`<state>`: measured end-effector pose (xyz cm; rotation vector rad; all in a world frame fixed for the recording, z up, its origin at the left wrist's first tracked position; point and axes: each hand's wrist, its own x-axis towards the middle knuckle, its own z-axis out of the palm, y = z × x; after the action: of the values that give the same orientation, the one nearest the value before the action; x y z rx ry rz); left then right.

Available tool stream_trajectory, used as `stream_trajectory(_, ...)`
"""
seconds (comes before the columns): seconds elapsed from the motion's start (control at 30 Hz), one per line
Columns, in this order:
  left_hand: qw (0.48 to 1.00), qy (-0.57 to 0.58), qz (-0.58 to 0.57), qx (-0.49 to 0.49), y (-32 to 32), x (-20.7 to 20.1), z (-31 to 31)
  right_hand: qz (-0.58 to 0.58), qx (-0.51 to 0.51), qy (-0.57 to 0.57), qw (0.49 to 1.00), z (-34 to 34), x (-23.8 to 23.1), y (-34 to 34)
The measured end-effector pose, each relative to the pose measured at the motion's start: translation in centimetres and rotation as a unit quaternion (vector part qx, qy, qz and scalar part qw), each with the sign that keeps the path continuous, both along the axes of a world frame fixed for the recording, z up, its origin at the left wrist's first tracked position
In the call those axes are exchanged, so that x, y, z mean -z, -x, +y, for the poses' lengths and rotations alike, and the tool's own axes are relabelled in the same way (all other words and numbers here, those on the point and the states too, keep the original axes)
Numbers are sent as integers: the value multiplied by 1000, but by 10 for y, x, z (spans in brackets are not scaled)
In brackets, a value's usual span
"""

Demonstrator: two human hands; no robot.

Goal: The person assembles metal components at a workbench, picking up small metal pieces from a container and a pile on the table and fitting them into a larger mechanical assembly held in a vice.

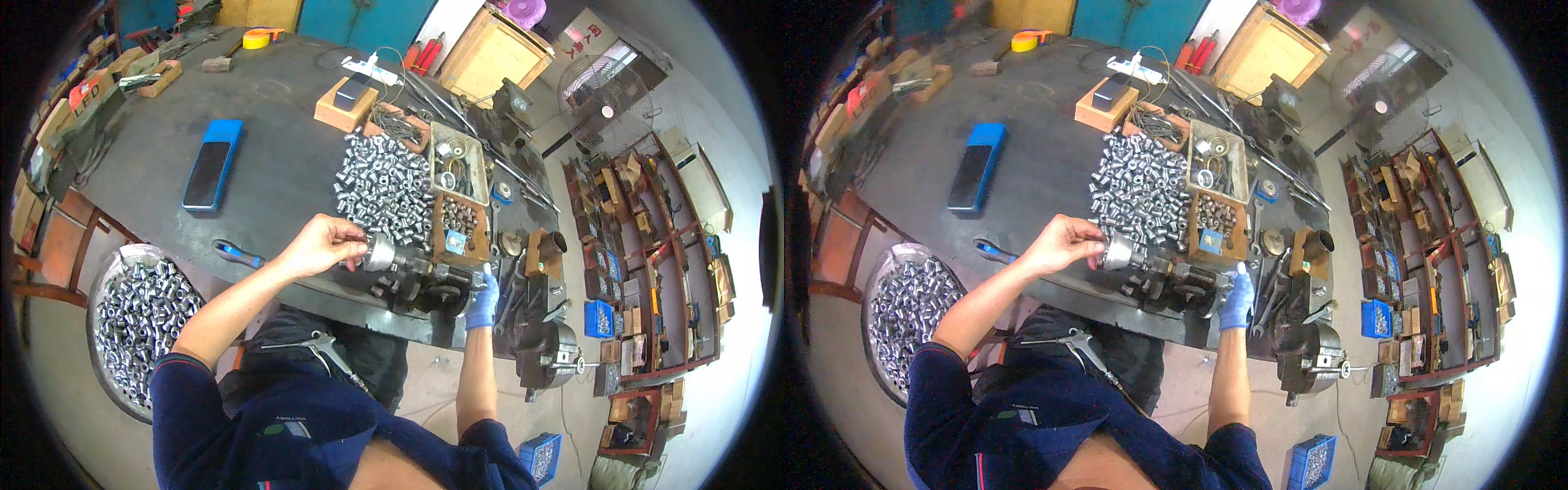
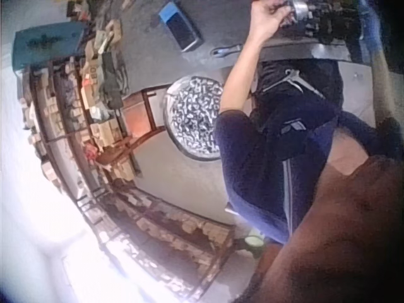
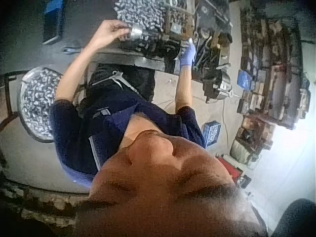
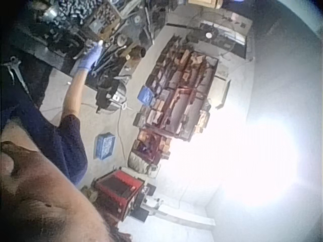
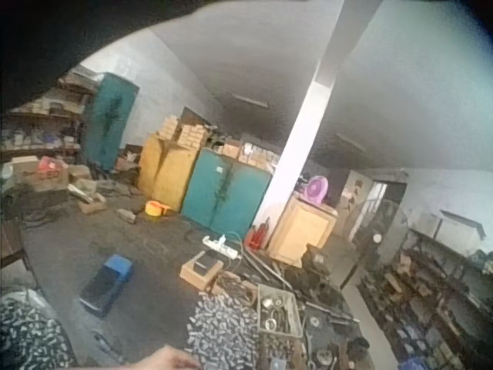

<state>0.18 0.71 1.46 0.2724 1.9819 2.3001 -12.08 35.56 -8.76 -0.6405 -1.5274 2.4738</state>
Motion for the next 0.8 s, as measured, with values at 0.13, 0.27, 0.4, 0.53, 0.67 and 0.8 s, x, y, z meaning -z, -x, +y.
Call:
stream_trajectory(0.13, 1000, 27, 2, 3, -2, 0, -5, 37, -164, 42, 985, -2, -47, 24)
stream_trajectory(0.27, 1000, 13, -2, 0, -2, -1, -4, 195, -140, 89, 966, -14, -104, -13)
stream_trajectory(0.4, 999, -47, -18, 1, -4, 1, -5, 278, -174, 126, 936, 5, -106, -55)
stream_trajectory(0.53, 998, -57, -31, 4, -4, 2, -8, 256, -241, 152, 924, 19, -85, -91)
stream_trajectory(0.67, 997, -69, -22, 2, -2, 6, -10, 89, -219, 197, 952, 34, -33, -86)
stream_trajectory(0.8, 998, -61, -22, -8, -2, 6, -11, 25, -156, 75, 985, 17, -9, -44)
